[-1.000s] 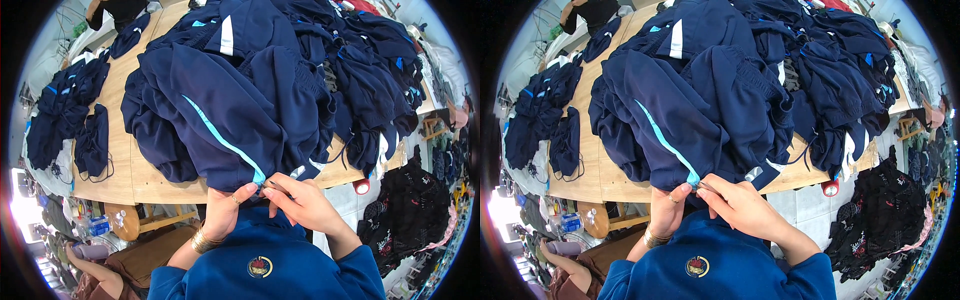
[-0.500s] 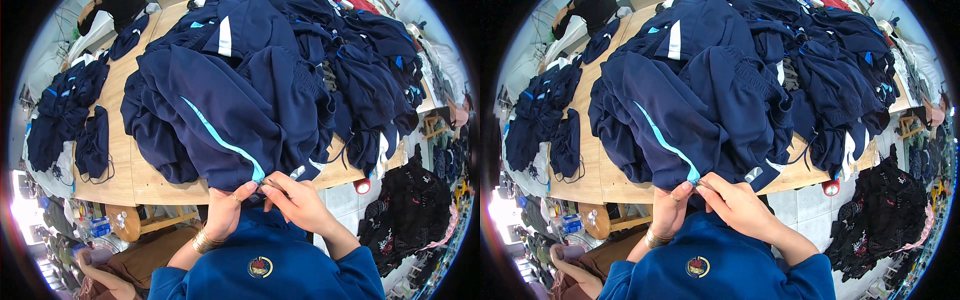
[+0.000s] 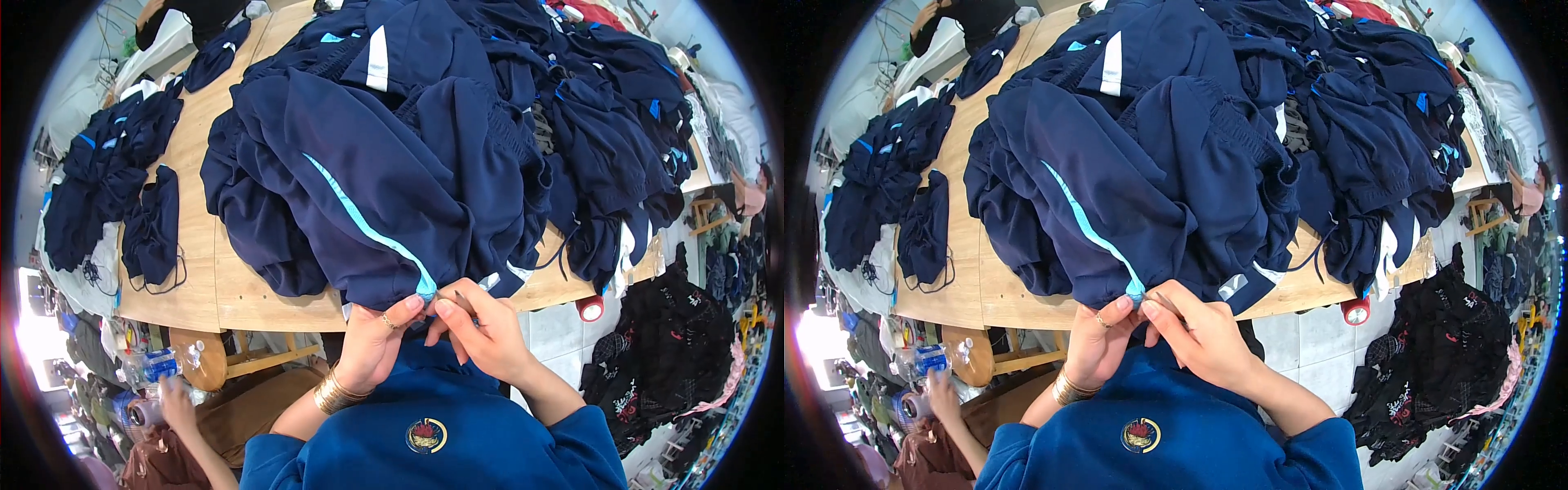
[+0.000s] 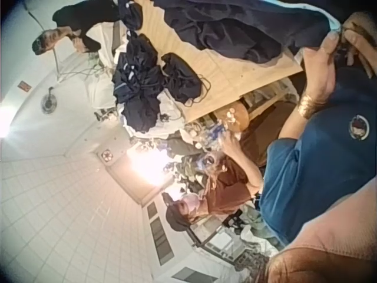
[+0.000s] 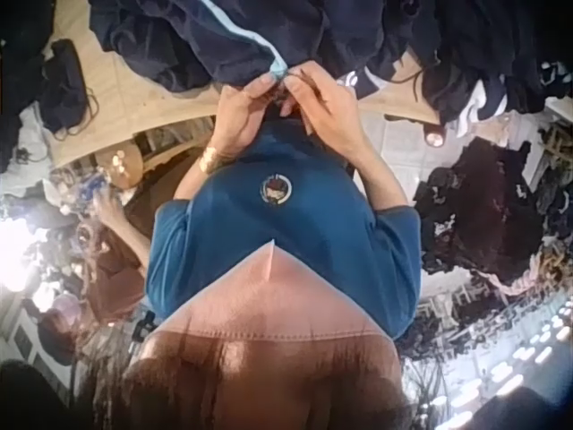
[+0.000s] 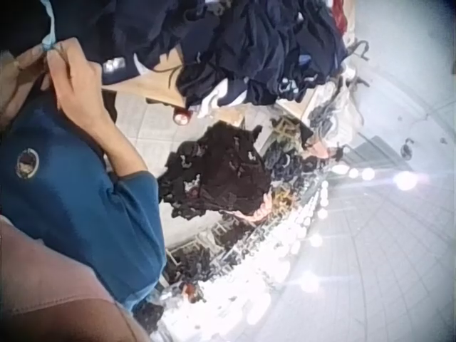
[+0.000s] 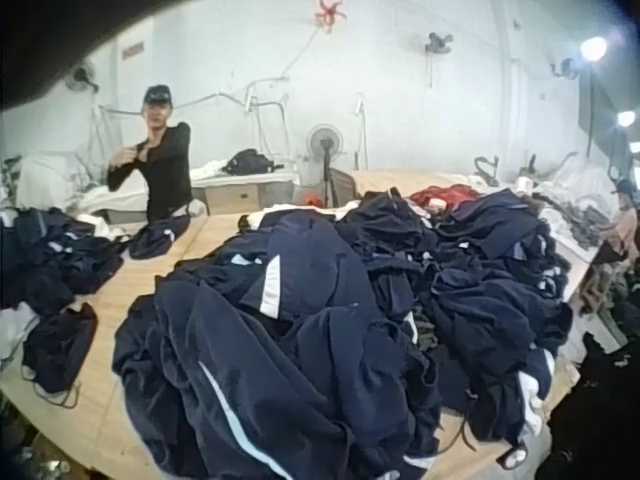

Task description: Trimming loose threads from blue sportswear jackets using thread nippers at a factory workbench.

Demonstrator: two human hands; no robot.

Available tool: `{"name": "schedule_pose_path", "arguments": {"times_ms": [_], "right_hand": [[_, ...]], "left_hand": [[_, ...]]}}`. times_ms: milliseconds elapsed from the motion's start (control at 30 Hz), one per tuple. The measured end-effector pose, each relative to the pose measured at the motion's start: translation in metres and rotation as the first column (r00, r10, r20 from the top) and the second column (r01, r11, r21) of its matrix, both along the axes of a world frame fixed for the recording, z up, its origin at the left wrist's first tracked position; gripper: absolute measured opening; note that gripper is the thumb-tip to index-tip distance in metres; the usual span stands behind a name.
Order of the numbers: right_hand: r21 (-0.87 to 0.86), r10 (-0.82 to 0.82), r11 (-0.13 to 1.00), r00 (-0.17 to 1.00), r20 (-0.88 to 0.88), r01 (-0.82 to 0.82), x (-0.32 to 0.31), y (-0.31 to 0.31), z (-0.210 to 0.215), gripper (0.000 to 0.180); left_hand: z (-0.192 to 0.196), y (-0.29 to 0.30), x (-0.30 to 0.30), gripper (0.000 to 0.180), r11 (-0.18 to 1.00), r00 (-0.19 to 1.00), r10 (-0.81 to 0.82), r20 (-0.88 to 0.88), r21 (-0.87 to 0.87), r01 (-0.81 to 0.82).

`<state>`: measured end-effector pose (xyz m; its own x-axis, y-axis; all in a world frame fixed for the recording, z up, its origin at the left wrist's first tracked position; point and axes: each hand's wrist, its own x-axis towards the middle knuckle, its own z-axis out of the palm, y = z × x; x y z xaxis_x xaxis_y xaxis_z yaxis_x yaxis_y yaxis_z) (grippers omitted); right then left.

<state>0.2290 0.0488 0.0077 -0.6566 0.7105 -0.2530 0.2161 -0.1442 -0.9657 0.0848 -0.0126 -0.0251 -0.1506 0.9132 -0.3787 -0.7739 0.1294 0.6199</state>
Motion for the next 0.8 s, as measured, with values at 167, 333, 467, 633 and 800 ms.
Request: {"name": "schedule_pose_path", "arguments": {"times_ms": [167,333,467,633,800], "right_hand": [[0.059,-0.035,0.997,0.997,-0.074,0.039,-0.007,-0.003,-0.003,0.011],[0.276,-0.304,0.897,0.936,-0.177,0.344,-0.001,-0.009,-0.015,0.015],[0.493,-0.322,0.813,0.945,-0.066,0.311,0.000,-0.009,-0.019,0.011],[0.596,-0.247,0.783,0.968,0.034,0.179,-0.019,-0.006,-0.017,0.007],[0.788,-0.236,0.598,0.972,0.000,0.145,-0.025,-0.002,-0.022,0.003]], "left_hand": [[-0.002,-0.008,-0.002,0.025,0.998,0.997,0.059,-0.052,0.019,-0.058],[0.001,-0.001,0.002,0.024,0.993,0.989,0.014,-0.150,0.121,0.004],[-0.012,-0.003,0.002,0.051,0.975,0.985,0.001,-0.170,0.220,0.036],[-0.017,-0.014,-0.013,0.055,0.982,0.953,0.044,-0.301,0.187,0.014],[-0.021,-0.010,-0.018,0.046,0.987,0.924,-0.023,-0.382,0.140,0.082]]}}
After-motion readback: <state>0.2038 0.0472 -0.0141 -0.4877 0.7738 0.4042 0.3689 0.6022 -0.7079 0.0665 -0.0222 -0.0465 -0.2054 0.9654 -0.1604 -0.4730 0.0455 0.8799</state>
